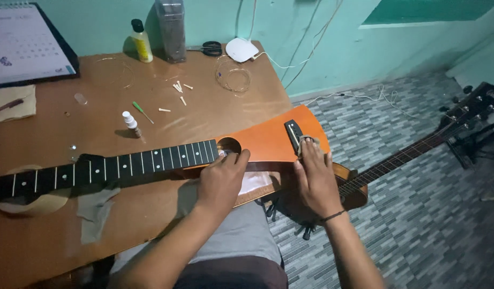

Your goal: Polishing the body, neck, and headstock of a guitar using a cloth on a repair bench.

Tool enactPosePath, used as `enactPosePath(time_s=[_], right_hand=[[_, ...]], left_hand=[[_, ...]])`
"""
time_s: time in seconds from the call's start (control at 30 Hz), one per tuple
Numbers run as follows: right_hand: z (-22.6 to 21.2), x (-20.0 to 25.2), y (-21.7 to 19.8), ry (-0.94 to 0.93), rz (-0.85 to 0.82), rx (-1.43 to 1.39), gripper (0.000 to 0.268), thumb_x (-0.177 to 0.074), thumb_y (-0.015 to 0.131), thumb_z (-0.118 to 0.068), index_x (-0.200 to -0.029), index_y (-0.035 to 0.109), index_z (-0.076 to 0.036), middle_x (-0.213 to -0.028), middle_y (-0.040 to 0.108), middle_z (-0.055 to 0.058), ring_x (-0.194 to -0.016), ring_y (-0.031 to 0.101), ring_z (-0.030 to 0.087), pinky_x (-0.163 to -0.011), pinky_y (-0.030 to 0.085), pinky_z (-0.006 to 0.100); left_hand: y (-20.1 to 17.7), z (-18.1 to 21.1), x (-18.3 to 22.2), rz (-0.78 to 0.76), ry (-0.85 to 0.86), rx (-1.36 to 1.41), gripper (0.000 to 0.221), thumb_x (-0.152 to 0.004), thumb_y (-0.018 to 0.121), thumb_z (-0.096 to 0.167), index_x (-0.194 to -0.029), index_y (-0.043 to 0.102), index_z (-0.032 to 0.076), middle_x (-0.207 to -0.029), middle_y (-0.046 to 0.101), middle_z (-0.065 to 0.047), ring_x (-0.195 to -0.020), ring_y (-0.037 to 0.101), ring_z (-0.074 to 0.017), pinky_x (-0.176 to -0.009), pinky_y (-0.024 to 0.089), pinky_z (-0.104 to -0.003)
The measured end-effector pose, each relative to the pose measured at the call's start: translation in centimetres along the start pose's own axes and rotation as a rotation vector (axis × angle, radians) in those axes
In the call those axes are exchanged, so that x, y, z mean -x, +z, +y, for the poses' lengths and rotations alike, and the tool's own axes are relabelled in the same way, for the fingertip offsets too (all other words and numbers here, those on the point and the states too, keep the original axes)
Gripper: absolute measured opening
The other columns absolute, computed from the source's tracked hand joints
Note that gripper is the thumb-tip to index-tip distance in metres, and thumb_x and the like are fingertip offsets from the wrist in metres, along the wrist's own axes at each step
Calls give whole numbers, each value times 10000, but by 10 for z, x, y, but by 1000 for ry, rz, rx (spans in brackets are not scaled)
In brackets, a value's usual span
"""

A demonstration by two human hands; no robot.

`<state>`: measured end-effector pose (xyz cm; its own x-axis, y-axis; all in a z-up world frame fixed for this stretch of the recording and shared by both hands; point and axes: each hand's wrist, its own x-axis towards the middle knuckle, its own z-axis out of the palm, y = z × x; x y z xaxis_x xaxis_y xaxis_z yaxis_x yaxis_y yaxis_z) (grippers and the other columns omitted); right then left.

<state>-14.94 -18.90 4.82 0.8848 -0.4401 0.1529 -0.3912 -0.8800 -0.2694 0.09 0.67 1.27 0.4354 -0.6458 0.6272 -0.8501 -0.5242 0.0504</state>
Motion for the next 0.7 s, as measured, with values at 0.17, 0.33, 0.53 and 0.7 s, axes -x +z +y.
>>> enactPosePath(time_s=[0.17, 0.33, 0.53, 0.7], right_hand=[[-3, -38, -23, -16, -150, -42, 675, -1068, 410, -515, -1593, 387, -92, -1625, 384, 193, -1488, 336, 413, -1215, 147, 637], [7, -83, -15, -57, -232, -20, 776, -1014, 423, -663, -1610, 362, -169, -1662, 348, 101, -1522, 316, 323, -1242, 155, 601], [-9, -54, -31, -50, -232, -2, 815, -1004, 412, -677, -1610, 351, -135, -1655, 355, 114, -1500, 347, 341, -1231, 207, 589], [-5, 17, -20, -24, -79, -6, 660, -1039, 505, -429, -1583, 398, -71, -1558, 469, 216, -1437, 413, 415, -1217, 237, 575]], left_hand=[[7, 1, 2, -18, -7, 59, 266, -858, 706, -1, -1037, 689, 195, -653, 652, 0, -554, 719, -186, -637, 600, -285], [19, 3, 7, 24, -8, -36, 283, -867, 686, 19, -1038, 671, 244, -658, 633, 31, -573, 720, -166, -684, 598, -277], [14, 0, 4, 57, -23, -16, 273, -875, 694, 37, -1040, 687, 255, -656, 622, 53, -562, 709, -144, -659, 587, -247], [17, 1, 6, 97, -7, -1, 260, -844, 718, 57, -1022, 697, 245, -651, 618, 29, -569, 700, -168, -660, 584, -243]])
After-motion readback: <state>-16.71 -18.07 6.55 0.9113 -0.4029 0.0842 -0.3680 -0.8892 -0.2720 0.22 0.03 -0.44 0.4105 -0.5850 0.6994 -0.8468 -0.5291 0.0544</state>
